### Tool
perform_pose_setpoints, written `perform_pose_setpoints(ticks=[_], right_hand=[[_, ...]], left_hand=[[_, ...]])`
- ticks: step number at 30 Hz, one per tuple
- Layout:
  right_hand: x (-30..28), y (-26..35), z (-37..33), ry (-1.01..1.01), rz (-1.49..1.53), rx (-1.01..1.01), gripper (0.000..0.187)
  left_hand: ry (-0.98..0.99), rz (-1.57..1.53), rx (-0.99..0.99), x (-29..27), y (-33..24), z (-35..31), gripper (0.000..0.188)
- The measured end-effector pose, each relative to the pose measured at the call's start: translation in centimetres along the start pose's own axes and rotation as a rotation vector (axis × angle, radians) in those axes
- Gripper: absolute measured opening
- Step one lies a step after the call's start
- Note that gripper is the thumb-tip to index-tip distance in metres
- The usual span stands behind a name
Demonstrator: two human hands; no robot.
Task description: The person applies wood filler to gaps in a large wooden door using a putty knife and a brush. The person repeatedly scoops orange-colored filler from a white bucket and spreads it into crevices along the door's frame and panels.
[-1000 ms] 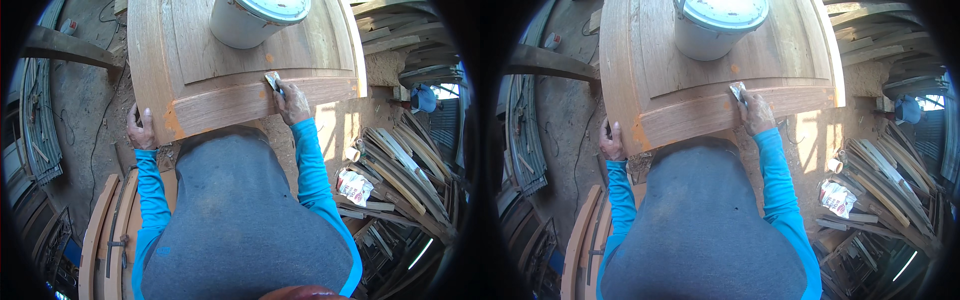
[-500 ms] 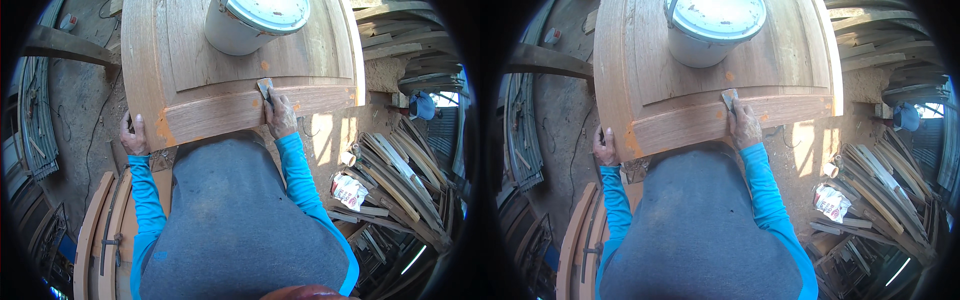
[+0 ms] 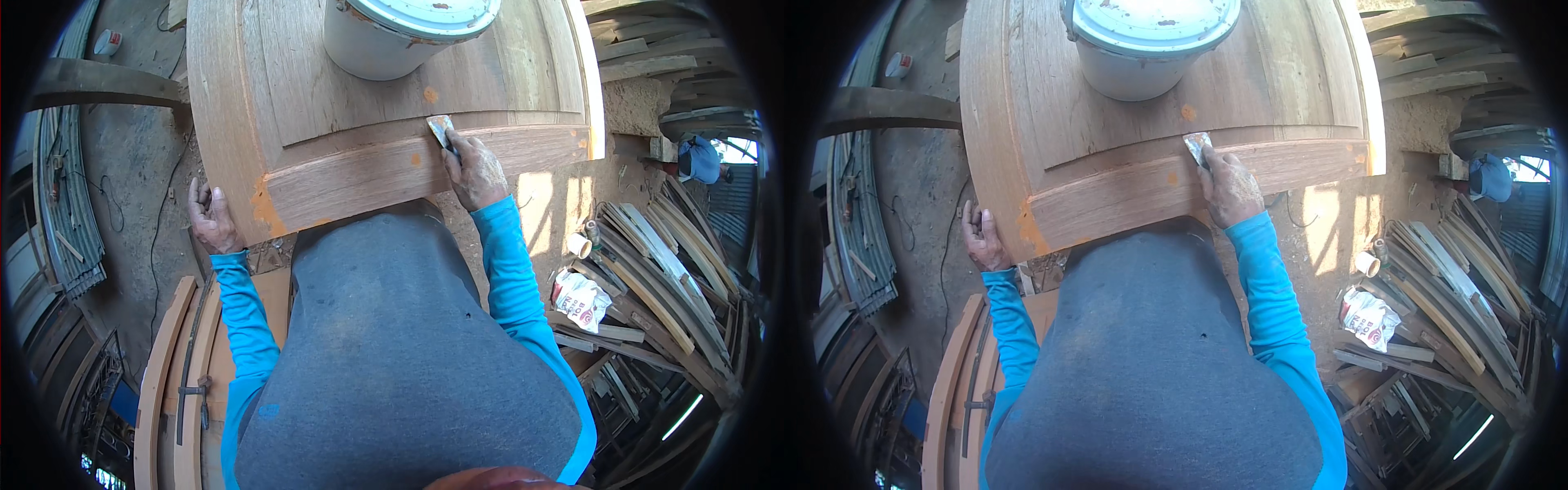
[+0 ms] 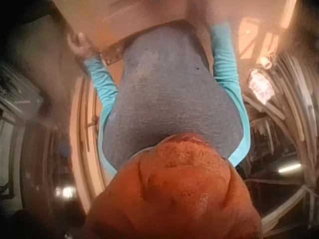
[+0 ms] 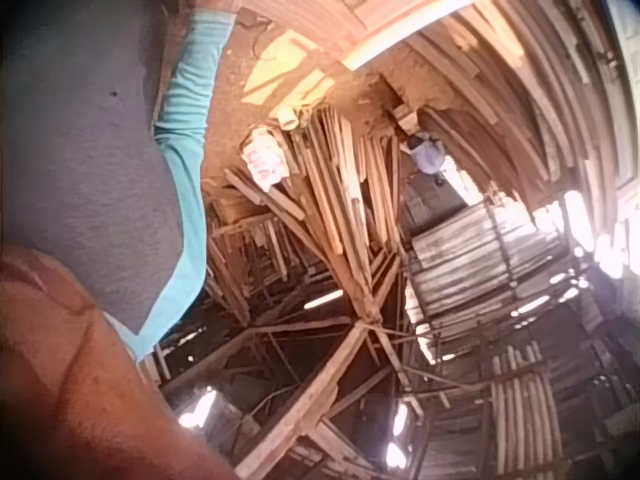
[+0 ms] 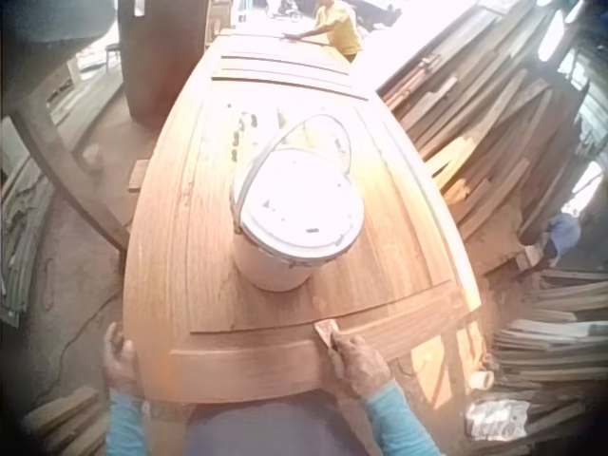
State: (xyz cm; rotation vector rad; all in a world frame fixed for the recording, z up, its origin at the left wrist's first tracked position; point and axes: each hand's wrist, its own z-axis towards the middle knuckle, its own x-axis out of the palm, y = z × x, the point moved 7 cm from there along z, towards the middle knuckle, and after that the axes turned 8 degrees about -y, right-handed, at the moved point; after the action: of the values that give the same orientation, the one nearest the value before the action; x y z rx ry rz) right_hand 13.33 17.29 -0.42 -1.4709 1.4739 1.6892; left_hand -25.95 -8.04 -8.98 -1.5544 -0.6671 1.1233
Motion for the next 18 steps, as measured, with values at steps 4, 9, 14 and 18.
perform_pose_setpoints(ticks=[4, 9, 14, 18], right_hand=[[0.9, -0.8, 0.4, 0.029, -0.027, 0.005, 0.036], [0.9, 0.5, 0.1, 0.007, 0.023, -0.048, 0.04], [3.2, 0.4, -0.9, -0.033, 0.078, 0.034, 0.045], [3.2, 0.0, -0.2, 0.066, -0.019, -0.033, 0.047]], left_hand=[[0.015, 0.0, -0.013, -0.2, 0.0, -0.2, 0.063], [0.023, 0.0, -0.031, -0.3, 0.1, -0.2, 0.061], [0.018, -0.006, -0.017, -0.1, 0.0, -0.1, 0.06], [0.027, -0.037, -0.019, -0.2, 0.6, 0.1, 0.061]])
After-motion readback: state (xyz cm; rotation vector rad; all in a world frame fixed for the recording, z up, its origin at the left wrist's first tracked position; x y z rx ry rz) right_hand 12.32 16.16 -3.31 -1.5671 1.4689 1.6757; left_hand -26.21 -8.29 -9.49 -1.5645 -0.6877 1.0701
